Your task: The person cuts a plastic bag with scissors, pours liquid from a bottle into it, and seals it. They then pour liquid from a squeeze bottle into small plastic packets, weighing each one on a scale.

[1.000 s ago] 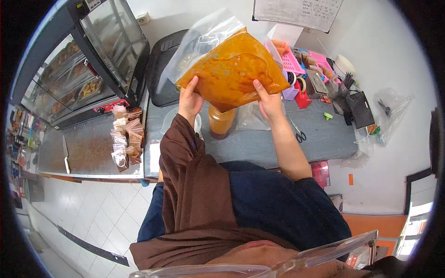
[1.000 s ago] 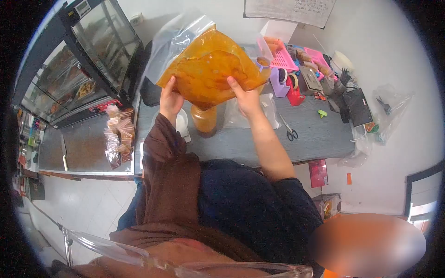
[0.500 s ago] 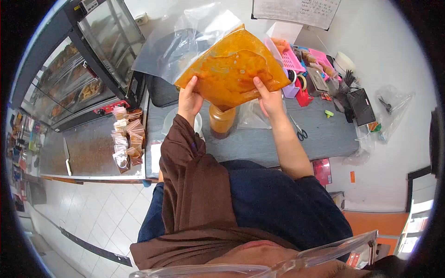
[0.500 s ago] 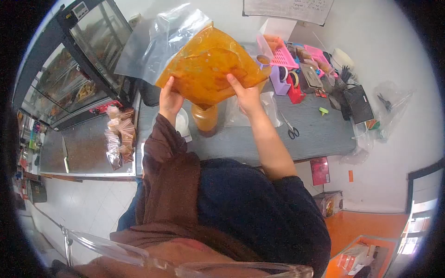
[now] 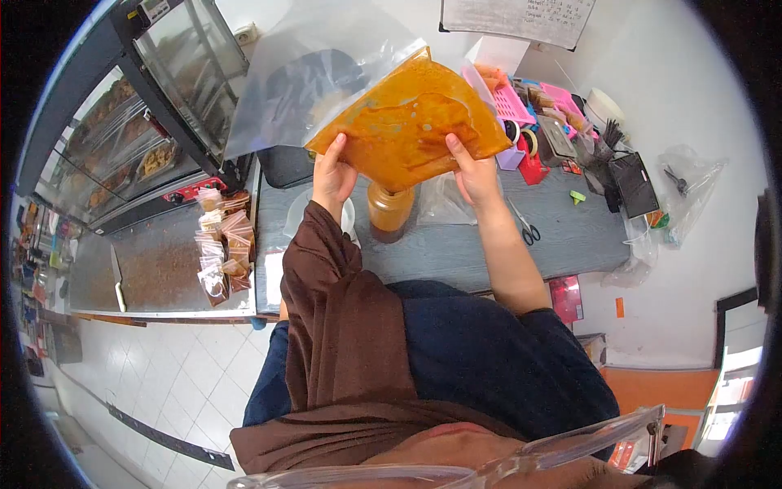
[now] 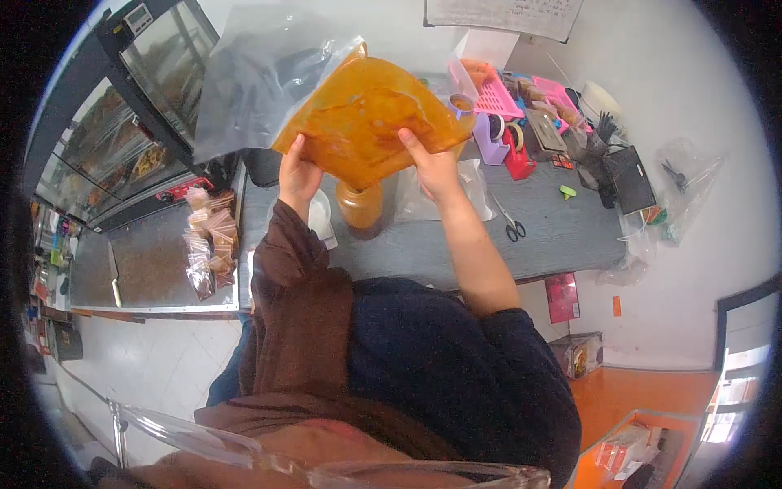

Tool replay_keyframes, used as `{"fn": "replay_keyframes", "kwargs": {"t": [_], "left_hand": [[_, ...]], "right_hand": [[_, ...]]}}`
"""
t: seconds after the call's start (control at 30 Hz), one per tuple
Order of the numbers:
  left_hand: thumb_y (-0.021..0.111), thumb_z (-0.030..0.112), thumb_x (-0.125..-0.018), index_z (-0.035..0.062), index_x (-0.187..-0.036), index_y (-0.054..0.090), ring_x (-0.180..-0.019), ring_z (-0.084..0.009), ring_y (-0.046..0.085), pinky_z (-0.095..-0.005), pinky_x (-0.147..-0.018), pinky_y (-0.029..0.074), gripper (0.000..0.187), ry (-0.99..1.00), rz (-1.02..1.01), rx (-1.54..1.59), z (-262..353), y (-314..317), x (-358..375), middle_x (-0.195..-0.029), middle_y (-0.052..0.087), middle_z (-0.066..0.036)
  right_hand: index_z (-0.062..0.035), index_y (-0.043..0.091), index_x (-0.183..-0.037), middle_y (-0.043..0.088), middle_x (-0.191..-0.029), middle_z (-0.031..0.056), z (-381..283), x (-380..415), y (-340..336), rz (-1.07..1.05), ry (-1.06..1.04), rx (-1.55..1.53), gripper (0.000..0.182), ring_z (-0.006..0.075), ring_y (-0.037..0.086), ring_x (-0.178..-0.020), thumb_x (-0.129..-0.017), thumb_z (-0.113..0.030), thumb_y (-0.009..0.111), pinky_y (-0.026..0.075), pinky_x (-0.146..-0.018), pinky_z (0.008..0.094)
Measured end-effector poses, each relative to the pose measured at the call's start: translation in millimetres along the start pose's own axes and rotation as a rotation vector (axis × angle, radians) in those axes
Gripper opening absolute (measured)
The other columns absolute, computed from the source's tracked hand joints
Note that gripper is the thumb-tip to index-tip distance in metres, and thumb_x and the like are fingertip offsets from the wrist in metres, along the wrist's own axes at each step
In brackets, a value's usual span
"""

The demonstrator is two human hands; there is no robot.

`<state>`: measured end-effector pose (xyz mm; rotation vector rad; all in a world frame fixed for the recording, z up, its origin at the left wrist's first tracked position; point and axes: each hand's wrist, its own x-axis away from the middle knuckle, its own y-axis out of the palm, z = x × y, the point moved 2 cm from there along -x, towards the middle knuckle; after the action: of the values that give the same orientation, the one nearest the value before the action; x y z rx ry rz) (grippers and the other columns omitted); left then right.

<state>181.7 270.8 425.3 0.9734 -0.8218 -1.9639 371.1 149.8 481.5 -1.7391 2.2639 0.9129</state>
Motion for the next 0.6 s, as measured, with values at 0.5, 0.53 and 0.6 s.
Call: {"fn": "replay_keyframes", "kwargs": {"t": [0.5, 0.53, 0.6], "left_hand": [[0.073, 0.018, -0.081, 0.0058, -0.124, 0.051, -0.113, -0.0206, 0.053, -0.0381, -0.098, 0.041, 0.050, 0.098, 0.036, -0.080, -8, -3, 3, -0.122, 0.057, -0.005], [0.073, 0.018, -0.081, 0.0056, -0.123, 0.051, -0.111, -0.0205, 0.054, -0.0377, -0.097, 0.042, 0.049, 0.116, 0.061, -0.086, -9, -3, 6, -0.121, 0.057, -0.005], [0.072, 0.020, -0.083, 0.0051, -0.122, 0.053, -0.107, -0.0204, 0.057, -0.0365, -0.094, 0.045, 0.046, 0.123, 0.089, -0.080, -12, -4, 8, -0.117, 0.060, -0.005]], "right_hand": [[-0.0047, 0.050, -0.123, 0.058, -0.118, 0.0053, 5, 1, 6, 0.038, -0.039, -0.027, 0.047, 0.0185, 0.054, -0.110, -0.081, -0.002, 0.070, 0.043, -0.096, 0.0334], [-0.0036, 0.053, -0.120, 0.059, -0.114, 0.0049, 8, 1, 9, 0.055, -0.070, -0.028, 0.043, 0.0178, 0.056, -0.106, -0.081, -0.004, 0.071, 0.044, -0.093, 0.0326], [-0.0026, 0.055, -0.116, 0.061, -0.110, 0.0044, 10, 2, 11, 0.110, -0.101, -0.004, 0.039, 0.0170, 0.058, -0.102, -0.081, -0.005, 0.072, 0.046, -0.091, 0.0316]]}}
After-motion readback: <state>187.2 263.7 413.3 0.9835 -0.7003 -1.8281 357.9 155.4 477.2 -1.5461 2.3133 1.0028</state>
